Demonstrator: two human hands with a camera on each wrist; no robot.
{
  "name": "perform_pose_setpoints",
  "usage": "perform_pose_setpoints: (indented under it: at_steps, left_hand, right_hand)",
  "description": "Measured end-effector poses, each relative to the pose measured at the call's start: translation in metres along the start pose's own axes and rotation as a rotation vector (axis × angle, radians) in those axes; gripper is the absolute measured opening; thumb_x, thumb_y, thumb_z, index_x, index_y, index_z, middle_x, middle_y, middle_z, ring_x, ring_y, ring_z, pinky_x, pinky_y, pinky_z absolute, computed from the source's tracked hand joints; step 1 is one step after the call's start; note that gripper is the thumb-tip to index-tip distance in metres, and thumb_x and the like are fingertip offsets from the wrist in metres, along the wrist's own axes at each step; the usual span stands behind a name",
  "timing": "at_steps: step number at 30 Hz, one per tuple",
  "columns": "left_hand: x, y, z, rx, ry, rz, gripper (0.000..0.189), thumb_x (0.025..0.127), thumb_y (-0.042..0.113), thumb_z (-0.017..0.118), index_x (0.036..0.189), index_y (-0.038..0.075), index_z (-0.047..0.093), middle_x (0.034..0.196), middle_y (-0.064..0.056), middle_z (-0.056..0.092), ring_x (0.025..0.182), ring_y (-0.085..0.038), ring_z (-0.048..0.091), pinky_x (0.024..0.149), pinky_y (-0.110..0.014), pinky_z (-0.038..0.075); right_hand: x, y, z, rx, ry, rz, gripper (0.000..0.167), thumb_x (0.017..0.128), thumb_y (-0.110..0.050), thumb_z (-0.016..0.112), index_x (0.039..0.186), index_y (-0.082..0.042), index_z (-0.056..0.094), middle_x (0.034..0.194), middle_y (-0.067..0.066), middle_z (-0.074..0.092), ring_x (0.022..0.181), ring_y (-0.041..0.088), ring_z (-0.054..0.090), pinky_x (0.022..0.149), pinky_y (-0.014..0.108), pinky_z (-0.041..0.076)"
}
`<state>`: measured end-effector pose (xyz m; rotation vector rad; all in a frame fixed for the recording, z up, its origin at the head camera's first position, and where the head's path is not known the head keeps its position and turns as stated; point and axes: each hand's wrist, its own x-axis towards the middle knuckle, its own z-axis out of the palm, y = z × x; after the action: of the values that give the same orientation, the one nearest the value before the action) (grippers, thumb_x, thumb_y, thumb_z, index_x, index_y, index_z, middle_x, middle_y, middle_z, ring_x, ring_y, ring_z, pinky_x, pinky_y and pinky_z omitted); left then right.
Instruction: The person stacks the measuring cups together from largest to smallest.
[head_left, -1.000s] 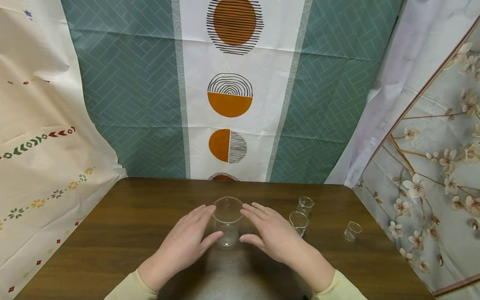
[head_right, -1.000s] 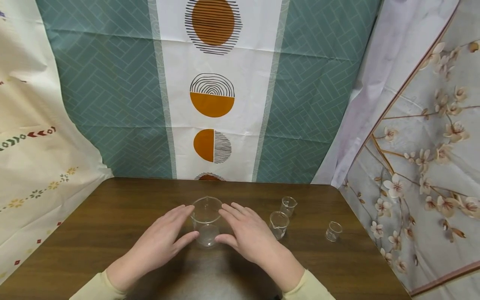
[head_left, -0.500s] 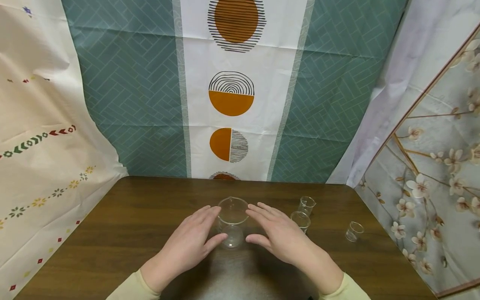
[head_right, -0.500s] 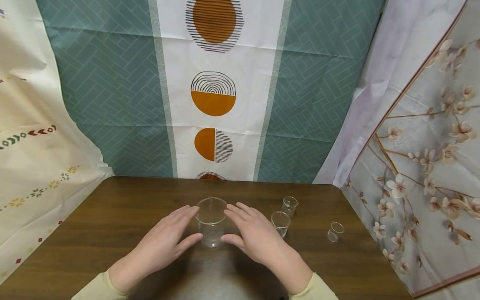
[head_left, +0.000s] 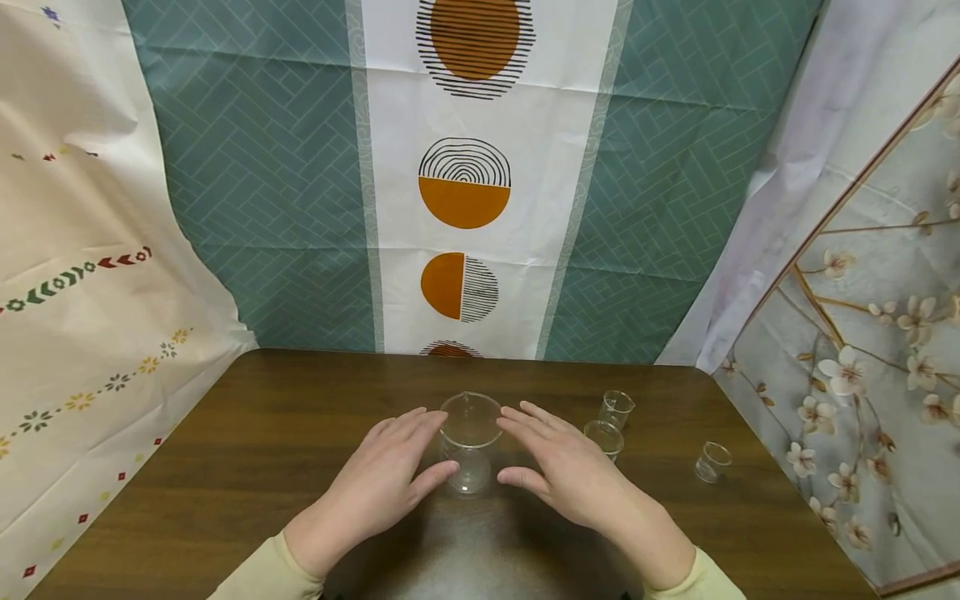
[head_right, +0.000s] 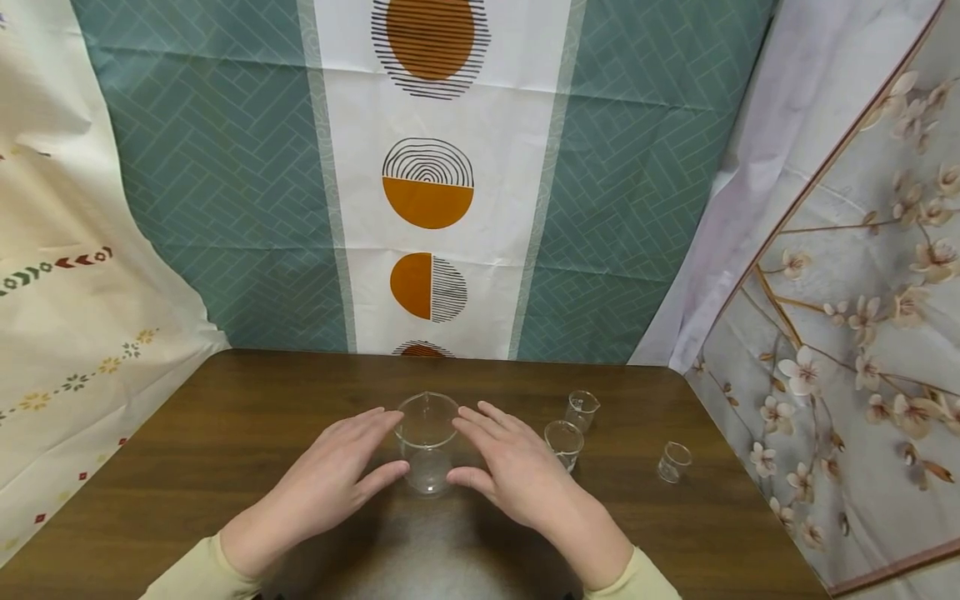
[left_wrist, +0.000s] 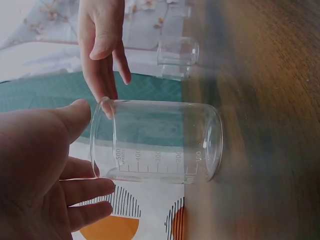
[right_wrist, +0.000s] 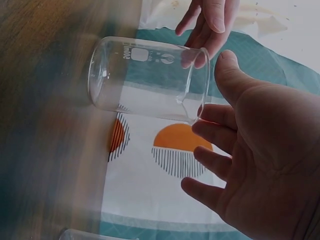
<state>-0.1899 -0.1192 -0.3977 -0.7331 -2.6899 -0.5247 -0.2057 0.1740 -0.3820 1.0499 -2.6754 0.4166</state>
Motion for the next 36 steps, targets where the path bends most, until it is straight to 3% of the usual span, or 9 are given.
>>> perform_pose_setpoints:
  at_steps: [7,15,23,36]
  left_hand:
    - [0.003,0.002,0.001,0.0,-0.003,0.001,0.065,0.106,0.047,0.075,0.154,0.006,0.061,0.154,-0.012,0.064,0.149,-0.037,0.053,0.121,-0.063,0.037]
    - [0.005,0.002,0.001,0.014,0.004,0.021,0.065,0.106,0.048,0.075,0.155,0.007,0.061,0.151,-0.011,0.066,0.145,-0.034,0.057,0.121,-0.062,0.037]
    - [0.012,0.0,0.003,0.032,0.05,0.052,0.069,0.105,0.047,0.077,0.158,0.008,0.058,0.146,-0.01,0.069,0.137,-0.033,0.062,0.118,-0.061,0.042]
    - [0.026,-0.001,0.006,-0.039,0.016,-0.024,0.085,0.104,0.055,0.075,0.167,0.006,0.045,0.164,-0.016,0.052,0.151,-0.04,0.049,0.12,-0.065,0.039]
  right_hand:
    - [-0.004,0.002,-0.003,0.004,-0.007,0.016,0.071,0.106,-0.059,0.065,0.159,-0.011,0.059,0.168,0.003,0.052,0.161,0.031,0.039,0.122,0.058,0.041]
    - [-0.004,0.002,-0.006,0.005,-0.007,0.021,0.069,0.105,-0.053,0.072,0.158,-0.012,0.06,0.167,0.003,0.053,0.161,0.03,0.038,0.121,0.058,0.041]
    - [-0.004,0.003,-0.007,0.001,-0.008,0.012,0.071,0.106,-0.059,0.065,0.158,-0.011,0.06,0.167,0.003,0.053,0.161,0.03,0.039,0.121,0.057,0.042]
    - [-0.006,0.001,-0.005,0.034,-0.015,-0.002,0.067,0.106,-0.053,0.07,0.158,-0.011,0.06,0.167,0.002,0.053,0.161,0.03,0.039,0.12,0.057,0.042]
